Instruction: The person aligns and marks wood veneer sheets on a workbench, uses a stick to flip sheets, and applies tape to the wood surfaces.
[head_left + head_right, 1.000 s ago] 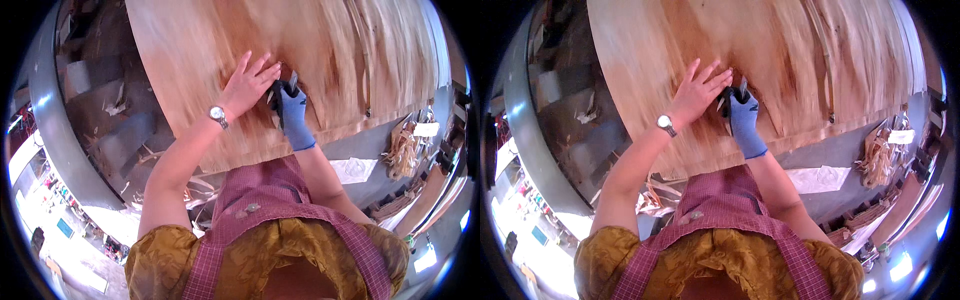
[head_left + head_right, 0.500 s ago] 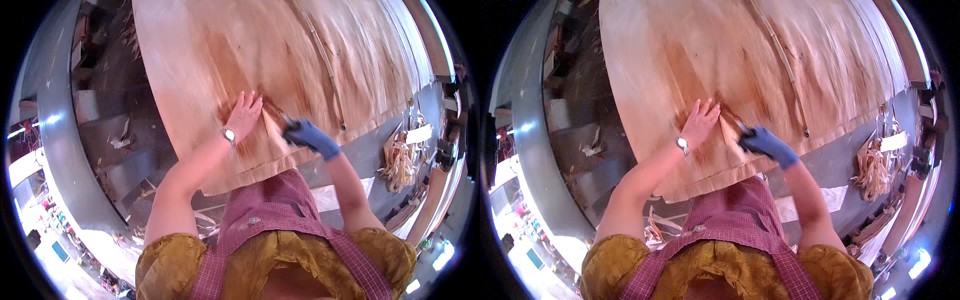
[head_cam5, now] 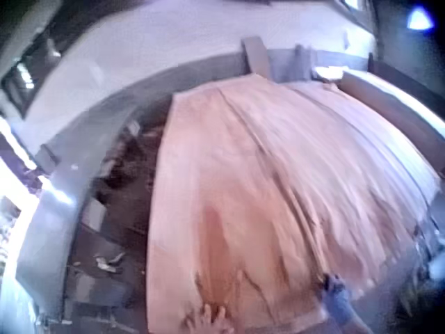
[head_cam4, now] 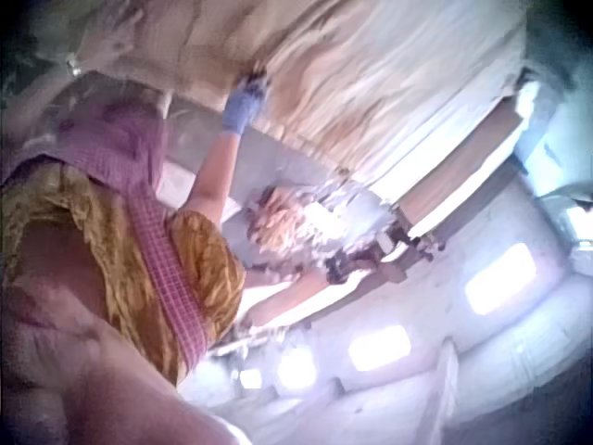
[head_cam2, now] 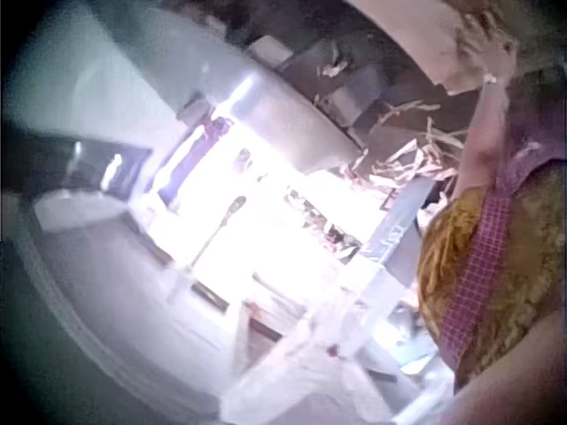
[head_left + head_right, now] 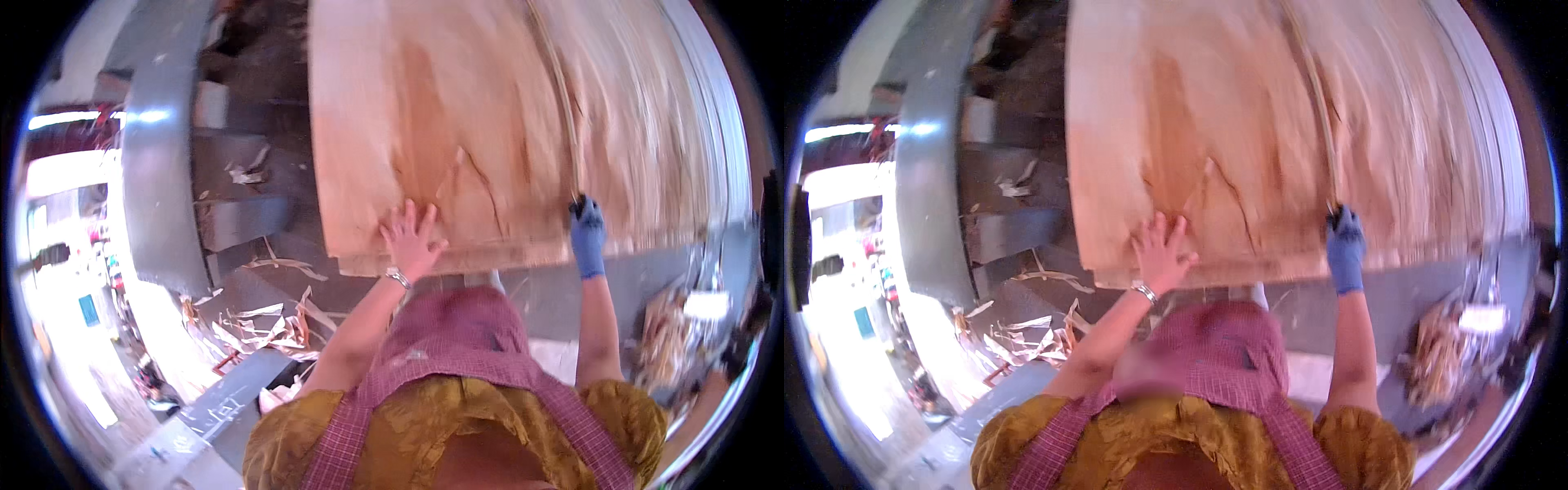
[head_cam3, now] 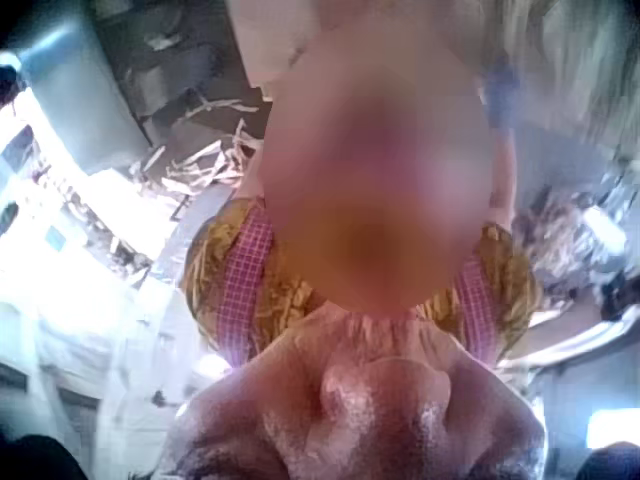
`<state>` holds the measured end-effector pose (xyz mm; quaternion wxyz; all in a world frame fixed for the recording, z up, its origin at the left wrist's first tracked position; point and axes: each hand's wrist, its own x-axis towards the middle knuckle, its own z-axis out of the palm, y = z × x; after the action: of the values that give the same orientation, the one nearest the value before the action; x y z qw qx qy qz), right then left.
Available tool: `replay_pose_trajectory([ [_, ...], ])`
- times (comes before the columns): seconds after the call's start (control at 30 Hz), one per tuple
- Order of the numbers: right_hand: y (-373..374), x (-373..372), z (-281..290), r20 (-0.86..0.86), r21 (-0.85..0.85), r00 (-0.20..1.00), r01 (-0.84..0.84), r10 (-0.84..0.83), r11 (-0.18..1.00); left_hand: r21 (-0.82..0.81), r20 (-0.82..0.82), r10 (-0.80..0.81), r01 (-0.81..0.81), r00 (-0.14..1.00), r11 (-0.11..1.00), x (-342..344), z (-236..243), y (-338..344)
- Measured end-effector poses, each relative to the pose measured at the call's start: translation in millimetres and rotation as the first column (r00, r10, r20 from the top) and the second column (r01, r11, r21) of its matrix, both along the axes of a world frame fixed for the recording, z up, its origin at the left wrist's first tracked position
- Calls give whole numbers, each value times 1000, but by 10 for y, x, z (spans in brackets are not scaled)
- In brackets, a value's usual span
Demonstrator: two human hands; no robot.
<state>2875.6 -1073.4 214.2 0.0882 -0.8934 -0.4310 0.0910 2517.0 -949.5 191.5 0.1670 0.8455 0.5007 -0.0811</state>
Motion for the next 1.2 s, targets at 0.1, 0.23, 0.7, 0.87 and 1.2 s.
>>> replay_pose_trajectory([
  [0.1, -91, 47, -237, -12, 196, 999, -33, 36, 980, -20, 143, 78, -76, 987, 997, -220, 225, -87],
  [0.23, -109, -257, -84, 69, 250, 997, 28, -47, 968, -84, 293, 272, -258, 917, 962, -1057, 552, -385],
  [0.7, 2014, -6052, 425, -807, 522, 422, 179, 414, 834, -328, 28, 939, -884, 343, 333, -6640, 669, -1993],
  [0.87, 2485, -8367, 549, -859, 447, 305, 54, 412, 893, -302, 452, 876, -894, 171, 330, -8548, 853, -1636],
  [1.2, 3663, -13148, 271, -934, 332, 160, 58, 320, 941, 587, 806, -251, -666, 536, 461, -12068, 4596, -102],
])
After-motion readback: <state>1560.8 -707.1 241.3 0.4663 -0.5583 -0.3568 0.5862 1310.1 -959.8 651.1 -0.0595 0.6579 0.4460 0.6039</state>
